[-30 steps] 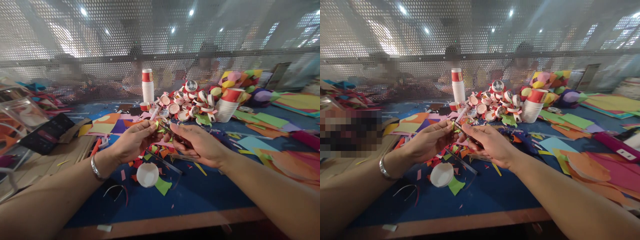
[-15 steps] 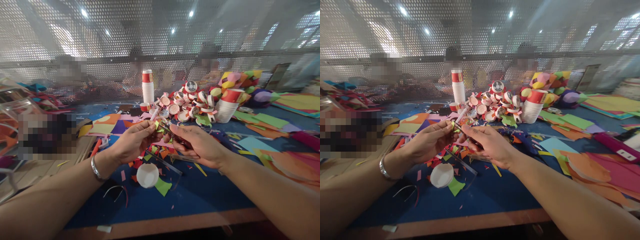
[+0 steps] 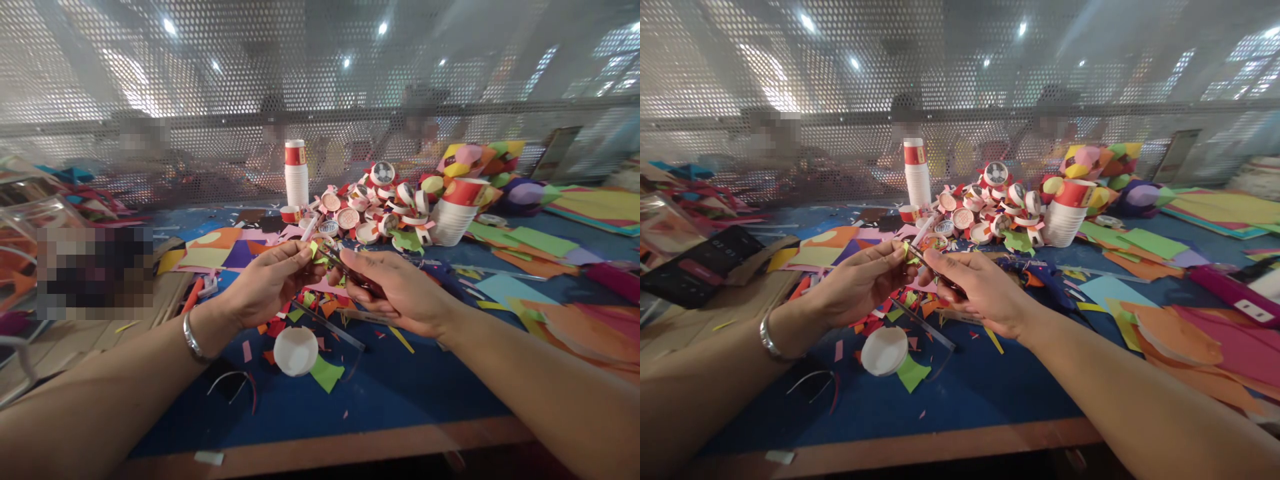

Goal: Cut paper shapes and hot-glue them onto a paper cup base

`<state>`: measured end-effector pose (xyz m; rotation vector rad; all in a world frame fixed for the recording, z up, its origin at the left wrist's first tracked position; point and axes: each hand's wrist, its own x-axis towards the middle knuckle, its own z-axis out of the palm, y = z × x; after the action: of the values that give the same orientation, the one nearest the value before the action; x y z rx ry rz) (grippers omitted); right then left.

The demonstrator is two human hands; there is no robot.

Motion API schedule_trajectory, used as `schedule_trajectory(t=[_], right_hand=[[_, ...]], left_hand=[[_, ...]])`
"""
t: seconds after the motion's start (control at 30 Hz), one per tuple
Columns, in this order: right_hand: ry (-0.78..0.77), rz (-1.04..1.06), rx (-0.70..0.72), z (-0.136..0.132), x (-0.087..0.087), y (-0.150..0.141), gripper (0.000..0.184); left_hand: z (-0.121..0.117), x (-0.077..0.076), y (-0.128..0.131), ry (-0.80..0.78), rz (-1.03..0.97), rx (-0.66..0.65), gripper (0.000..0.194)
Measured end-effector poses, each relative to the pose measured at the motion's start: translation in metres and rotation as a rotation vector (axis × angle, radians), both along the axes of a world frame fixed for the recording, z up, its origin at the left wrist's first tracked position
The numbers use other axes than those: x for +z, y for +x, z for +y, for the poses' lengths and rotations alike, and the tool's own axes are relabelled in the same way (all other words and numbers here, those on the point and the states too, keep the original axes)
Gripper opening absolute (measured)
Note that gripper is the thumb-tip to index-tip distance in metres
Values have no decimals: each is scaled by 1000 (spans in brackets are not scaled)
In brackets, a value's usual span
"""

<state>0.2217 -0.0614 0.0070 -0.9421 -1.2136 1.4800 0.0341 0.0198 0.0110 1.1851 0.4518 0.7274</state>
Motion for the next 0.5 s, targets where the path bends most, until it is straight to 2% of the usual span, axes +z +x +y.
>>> schedule_trajectory(t=[0.5], right_hand=[[5, -30, -20, -2, 1, 0, 40]], left_hand=[[1, -2, 0, 44, -10, 12, 12]])
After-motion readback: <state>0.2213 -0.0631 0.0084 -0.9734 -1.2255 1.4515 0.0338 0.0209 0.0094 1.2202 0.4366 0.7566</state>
